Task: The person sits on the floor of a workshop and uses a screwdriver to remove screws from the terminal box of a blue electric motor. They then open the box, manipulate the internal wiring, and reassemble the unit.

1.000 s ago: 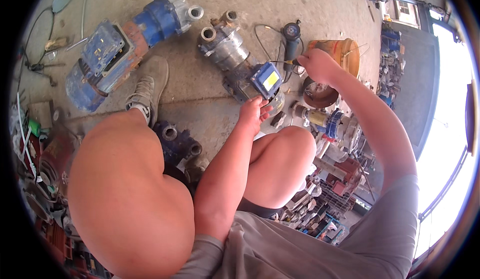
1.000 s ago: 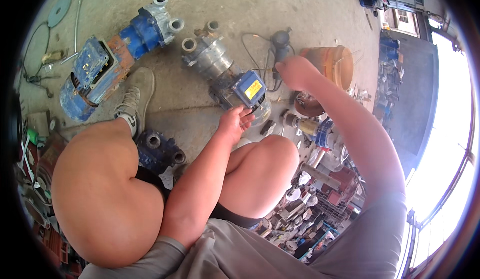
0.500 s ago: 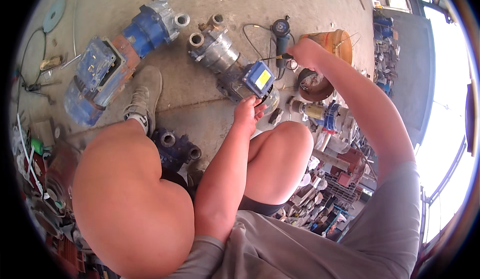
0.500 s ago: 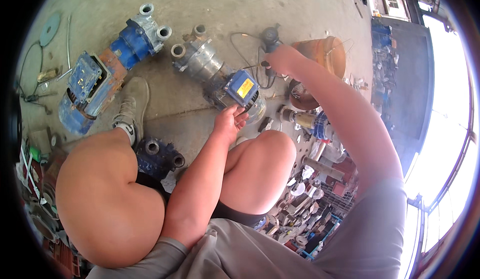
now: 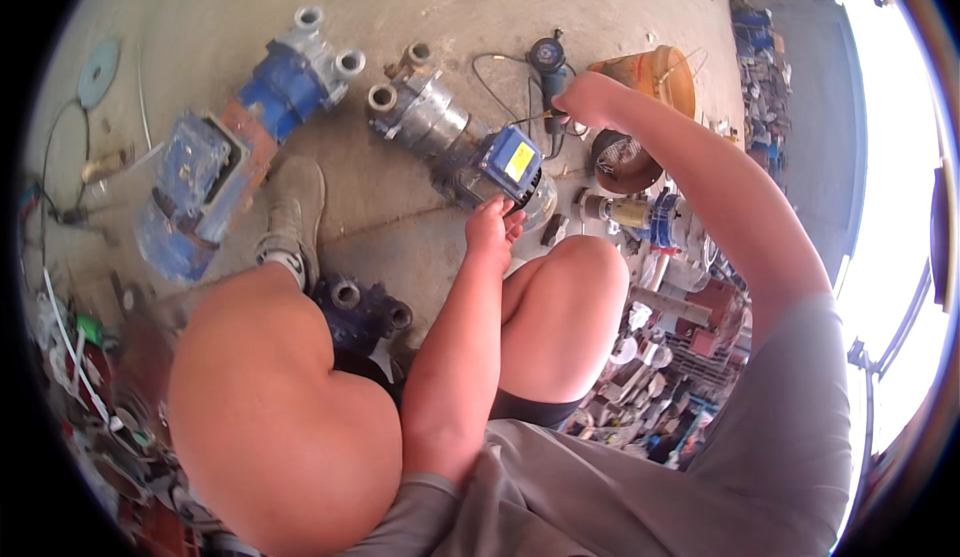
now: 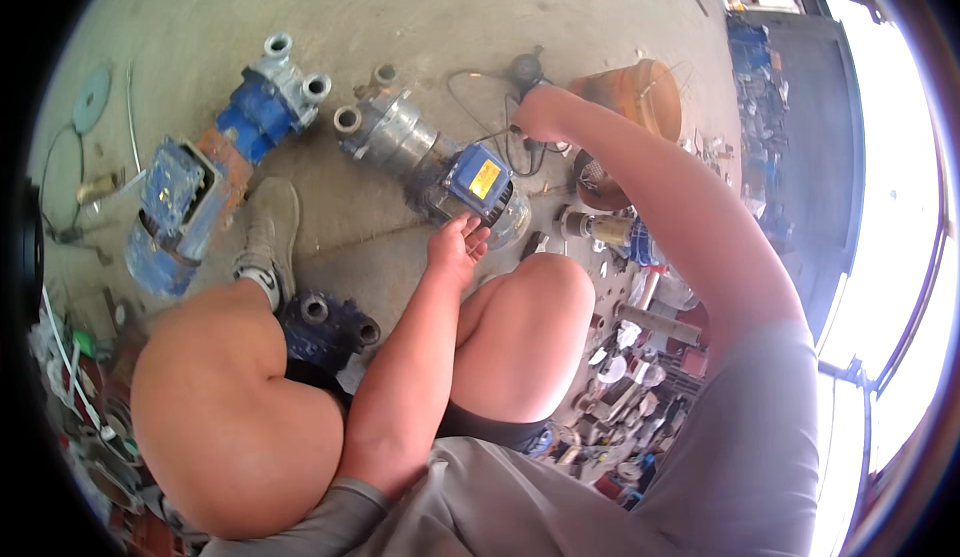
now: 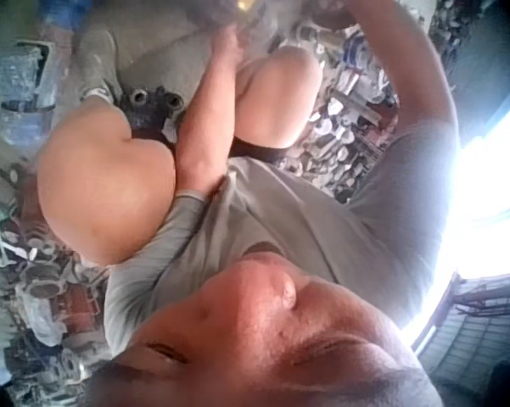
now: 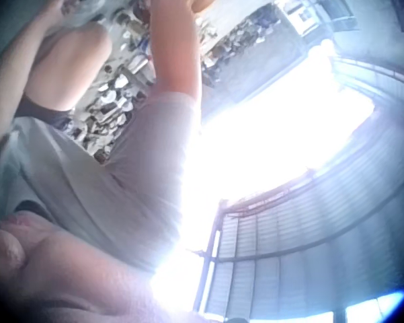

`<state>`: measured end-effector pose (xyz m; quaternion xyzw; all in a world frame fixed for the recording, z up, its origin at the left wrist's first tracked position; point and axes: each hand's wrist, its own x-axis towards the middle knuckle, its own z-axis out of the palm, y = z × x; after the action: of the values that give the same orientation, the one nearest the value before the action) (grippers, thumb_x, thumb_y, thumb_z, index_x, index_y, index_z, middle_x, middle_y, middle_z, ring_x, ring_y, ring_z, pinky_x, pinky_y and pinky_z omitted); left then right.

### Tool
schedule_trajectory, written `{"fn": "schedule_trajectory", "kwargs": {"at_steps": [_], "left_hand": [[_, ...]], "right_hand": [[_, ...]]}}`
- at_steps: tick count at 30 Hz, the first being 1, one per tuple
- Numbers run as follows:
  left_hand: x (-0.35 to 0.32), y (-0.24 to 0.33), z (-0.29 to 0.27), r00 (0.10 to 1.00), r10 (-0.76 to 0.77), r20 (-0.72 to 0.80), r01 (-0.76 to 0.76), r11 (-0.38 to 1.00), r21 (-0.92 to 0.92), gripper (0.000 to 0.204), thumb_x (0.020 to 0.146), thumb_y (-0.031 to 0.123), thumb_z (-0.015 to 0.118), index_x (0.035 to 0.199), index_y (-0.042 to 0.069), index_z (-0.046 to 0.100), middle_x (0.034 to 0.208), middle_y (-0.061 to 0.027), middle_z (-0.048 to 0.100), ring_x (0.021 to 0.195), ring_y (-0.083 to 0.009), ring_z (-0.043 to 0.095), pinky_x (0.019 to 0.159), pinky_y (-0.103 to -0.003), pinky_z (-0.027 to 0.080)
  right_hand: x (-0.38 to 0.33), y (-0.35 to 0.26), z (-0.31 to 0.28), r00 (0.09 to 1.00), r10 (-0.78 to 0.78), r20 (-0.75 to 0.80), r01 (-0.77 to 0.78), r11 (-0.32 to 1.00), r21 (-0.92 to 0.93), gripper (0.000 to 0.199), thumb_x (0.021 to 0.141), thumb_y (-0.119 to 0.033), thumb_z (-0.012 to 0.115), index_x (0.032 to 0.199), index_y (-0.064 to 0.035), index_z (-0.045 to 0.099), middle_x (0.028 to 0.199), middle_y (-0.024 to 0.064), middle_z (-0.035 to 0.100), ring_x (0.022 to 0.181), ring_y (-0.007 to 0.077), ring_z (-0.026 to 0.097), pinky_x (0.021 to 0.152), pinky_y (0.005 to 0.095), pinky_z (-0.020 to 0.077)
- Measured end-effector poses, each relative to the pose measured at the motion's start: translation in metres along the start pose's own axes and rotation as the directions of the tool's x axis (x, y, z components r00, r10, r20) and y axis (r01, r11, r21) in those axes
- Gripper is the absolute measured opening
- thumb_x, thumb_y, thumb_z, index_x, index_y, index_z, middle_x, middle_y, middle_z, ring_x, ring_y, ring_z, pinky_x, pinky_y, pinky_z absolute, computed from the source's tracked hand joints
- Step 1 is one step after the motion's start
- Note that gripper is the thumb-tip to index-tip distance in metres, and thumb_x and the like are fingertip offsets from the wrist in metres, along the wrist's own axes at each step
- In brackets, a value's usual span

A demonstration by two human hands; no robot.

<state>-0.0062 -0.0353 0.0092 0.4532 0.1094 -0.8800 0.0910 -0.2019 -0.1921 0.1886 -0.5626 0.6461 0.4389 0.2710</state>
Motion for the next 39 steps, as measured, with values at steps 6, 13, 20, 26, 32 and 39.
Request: {"fn": "schedule_trajectory", "kwargs": {"at_steps": [6, 13, 20, 26, 32, 39], "left_hand": [[0.000, 0.005, 0.006, 0.999, -0.031, 0.030, 0.031, 0.999, -0.026, 0.038, 0.106, 0.025, 0.059, 0.141, 0.010, 0.058, 0.127, -0.0029, 0.068, 0.102, -0.0196, 0.070, 0.082, -0.037, 0.052], [-0.008, 0.017, -0.006, 1.000, 0.004, -0.007, -0.004, 0.999, -0.035, 0.039, 0.106, 0.025, 0.059, 0.142, 0.010, 0.057, 0.126, -0.0022, 0.068, 0.102, -0.0189, 0.068, 0.085, -0.037, 0.051], [0.000, 0.004, 0.003, 0.998, -0.062, -0.013, 0.061, 0.995, -0.075, 0.037, 0.108, 0.025, 0.055, 0.142, 0.012, 0.057, 0.125, -0.0018, 0.068, 0.101, -0.0187, 0.068, 0.083, -0.038, 0.052], [-0.019, -0.006, 0.022, 0.916, -0.259, 0.306, 0.074, 0.859, 0.506, 0.036, 0.107, 0.037, 0.058, 0.119, 0.006, 0.072, 0.108, -0.0039, 0.073, 0.106, -0.0203, 0.068, 0.091, -0.040, 0.051], [-0.059, 0.004, 0.054, 0.786, -0.447, 0.427, -0.075, 0.616, 0.784, 0.047, 0.110, 0.041, 0.053, 0.135, 0.004, 0.069, 0.129, -0.0081, 0.070, 0.117, -0.0188, 0.064, 0.106, -0.037, 0.047], [-0.076, -0.025, 0.095, 0.811, -0.275, 0.517, -0.533, 0.019, 0.846, 0.071, 0.106, 0.060, 0.046, 0.140, 0.000, 0.064, 0.145, -0.0228, 0.063, 0.139, -0.0368, 0.057, 0.115, -0.041, 0.043]], "right_hand": [[-0.021, -0.036, -0.009, 0.979, -0.141, -0.149, 0.078, 0.928, -0.366, 0.019, 0.085, -0.013, 0.069, 0.100, -0.0121, 0.082, 0.091, 0.0135, 0.078, 0.090, 0.0367, 0.076, 0.074, 0.0470, 0.0607], [0.005, -0.041, -0.004, 0.995, 0.098, -0.022, -0.100, 0.986, -0.131, 0.011, 0.082, -0.012, 0.069, 0.085, -0.0078, 0.080, 0.089, 0.0138, 0.078, 0.088, 0.0314, 0.077, 0.070, 0.0444, 0.0602], [0.062, -0.004, -0.002, 0.946, 0.037, 0.321, -0.025, 0.999, -0.040, 0.013, 0.085, -0.014, 0.069, 0.087, -0.0108, 0.082, 0.092, 0.0117, 0.078, 0.091, 0.0304, 0.077, 0.070, 0.0460, 0.0594], [-0.012, -0.059, -0.023, 0.994, 0.081, -0.078, -0.095, 0.975, -0.199, 0.021, 0.080, -0.012, 0.075, 0.099, -0.0124, 0.084, 0.105, 0.0099, 0.080, 0.098, 0.0307, 0.077, 0.078, 0.0436, 0.0616], [0.029, -0.043, -0.009, 0.909, 0.371, 0.188, -0.369, 0.928, -0.047, 0.027, 0.080, -0.011, 0.078, 0.107, -0.0135, 0.083, 0.108, 0.0079, 0.079, 0.101, 0.0290, 0.077, 0.081, 0.0450, 0.0604], [-0.033, -0.039, -0.010, 0.963, 0.256, -0.083, -0.229, 0.940, 0.253, 0.022, 0.089, -0.015, 0.073, 0.110, -0.0124, 0.081, 0.107, 0.0078, 0.079, 0.099, 0.0286, 0.077, 0.081, 0.0459, 0.0593]]}}
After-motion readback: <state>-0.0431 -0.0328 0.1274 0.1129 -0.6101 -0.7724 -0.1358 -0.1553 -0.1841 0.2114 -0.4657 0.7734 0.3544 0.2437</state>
